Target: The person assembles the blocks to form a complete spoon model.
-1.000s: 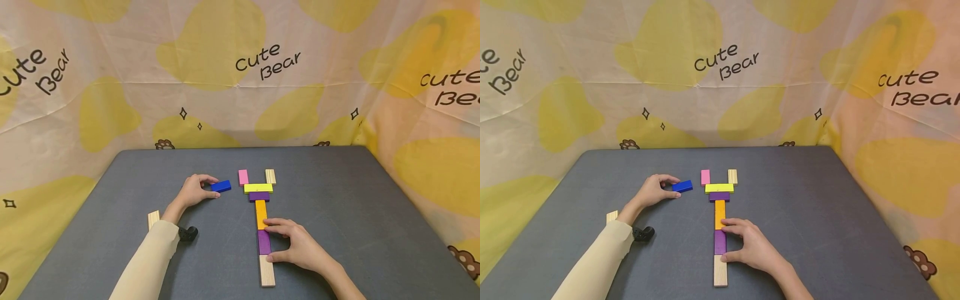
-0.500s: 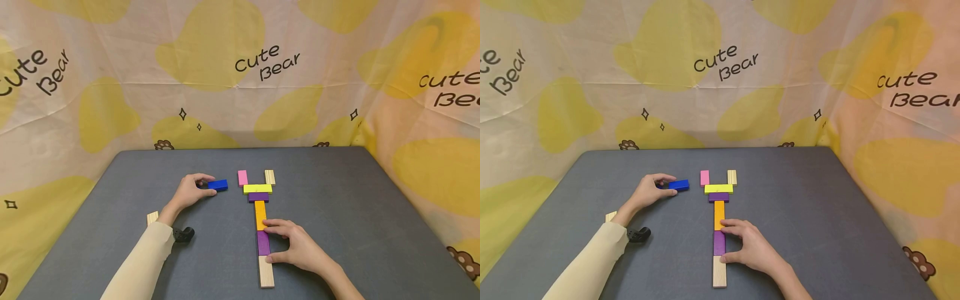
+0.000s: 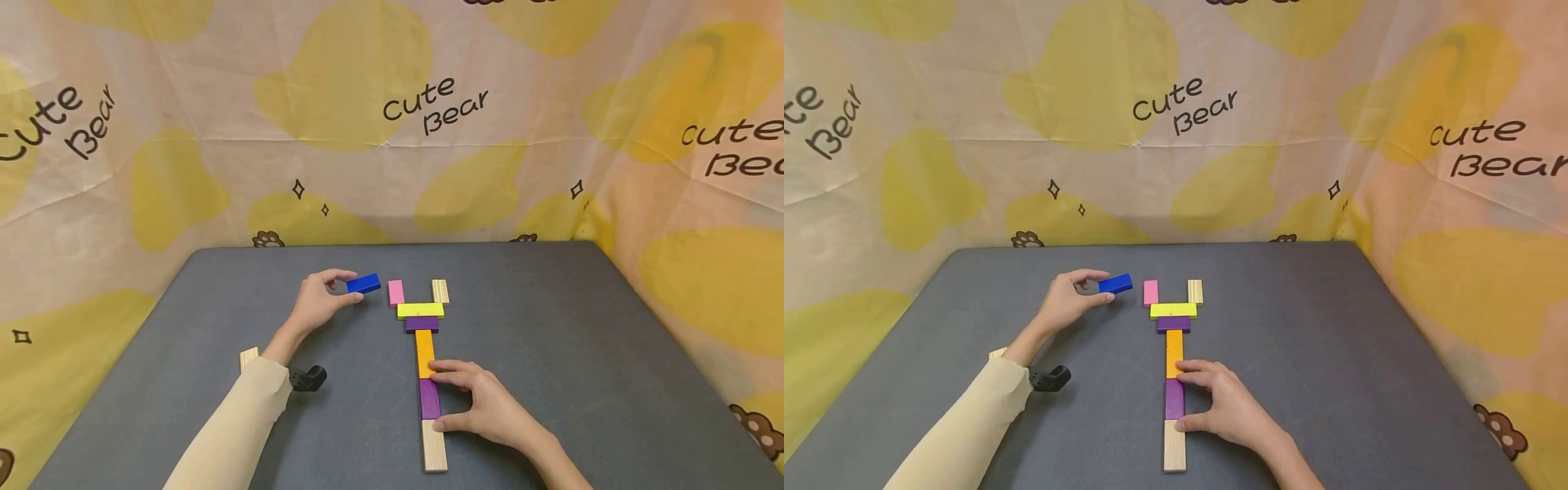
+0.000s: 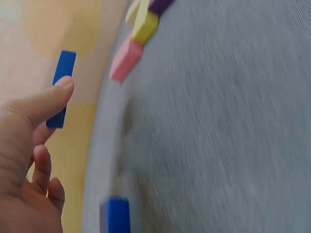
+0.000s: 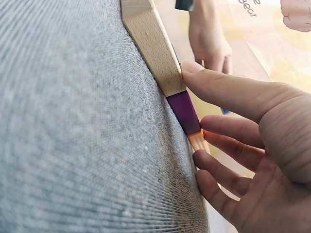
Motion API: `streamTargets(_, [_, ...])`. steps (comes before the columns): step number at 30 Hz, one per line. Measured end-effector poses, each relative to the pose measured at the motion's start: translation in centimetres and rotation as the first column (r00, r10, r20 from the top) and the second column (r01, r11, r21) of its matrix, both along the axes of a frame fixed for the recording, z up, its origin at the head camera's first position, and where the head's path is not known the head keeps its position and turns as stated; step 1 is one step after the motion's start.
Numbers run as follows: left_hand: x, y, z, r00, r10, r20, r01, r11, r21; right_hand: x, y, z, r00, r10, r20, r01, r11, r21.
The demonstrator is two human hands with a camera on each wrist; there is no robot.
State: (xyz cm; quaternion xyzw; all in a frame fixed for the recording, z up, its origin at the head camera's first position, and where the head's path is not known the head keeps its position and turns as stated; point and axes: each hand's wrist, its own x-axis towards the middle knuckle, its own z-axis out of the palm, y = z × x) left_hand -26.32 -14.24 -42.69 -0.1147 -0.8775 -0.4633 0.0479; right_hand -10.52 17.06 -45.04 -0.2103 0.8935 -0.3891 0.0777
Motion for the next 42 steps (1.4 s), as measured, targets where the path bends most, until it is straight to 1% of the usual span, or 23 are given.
streamTargets(4, [-0.2,2.3,0.5,1.0,-0.009,-0.01,0.009,1.0,0.003,-0.1,0.0,0.0,1.0,-0.002,0.008,0.002,1.0,0.001])
streamTargets(7, [-0.3,4.1,0.6,0.999,-0.037,-0.006,0.037,0.999,-0.006,-0.2,0.0,0.1,1.0,-0.007,0.015,0.007,1.0,0.009])
streamTargets(11, [-0.5,6.2,0.2,0.997,-0.072,-0.007,0.071,0.997,-0.021,-0.3,0.0,0.1,1.0,-0.01,0.02,0.01,1.0,0.019])
streamTargets(13, [-0.5,7.2,-0.1,0.997,-0.077,-0.009,0.077,0.997,-0.031,-0.3,-0.1,0.1,1.0,-0.009,0.02,0.008,1.0,0.018])
streamTargets(18, [-0.6,8.9,-0.7,0.998,-0.057,-0.032,0.054,0.996,-0.072,-0.3,-0.1,0.2,1.0,-0.007,0.025,0.007,1.0,0.011])
streamTargets(21, [-0.7,9.5,-0.9,0.998,-0.038,-0.045,0.034,0.995,-0.092,-0.3,-0.1,0.2,0.999,-0.01,0.03,0.01,1.0,0.013])
streamTargets(24, [-0.8,9.8,-1.2,0.998,-0.034,-0.043,0.03,0.994,-0.103,-0.2,-0.2,0.2,0.999,-0.011,0.032,0.01,1.0,0.014])
streamTargets(32, [-0.6,9.8,-1.7,0.999,-0.027,0.019,0.029,0.995,-0.093,-0.2,-0.1,0.1,1.0,-0.005,0.026,0.005,1.0,0.005])
streamTargets(42, [-0.6,10.4,-1.9,0.999,-0.041,0.026,0.043,0.996,-0.076,-0.3,0.0,-0.1,1.0,-0.011,0.027,0.011,1.0,0.005])
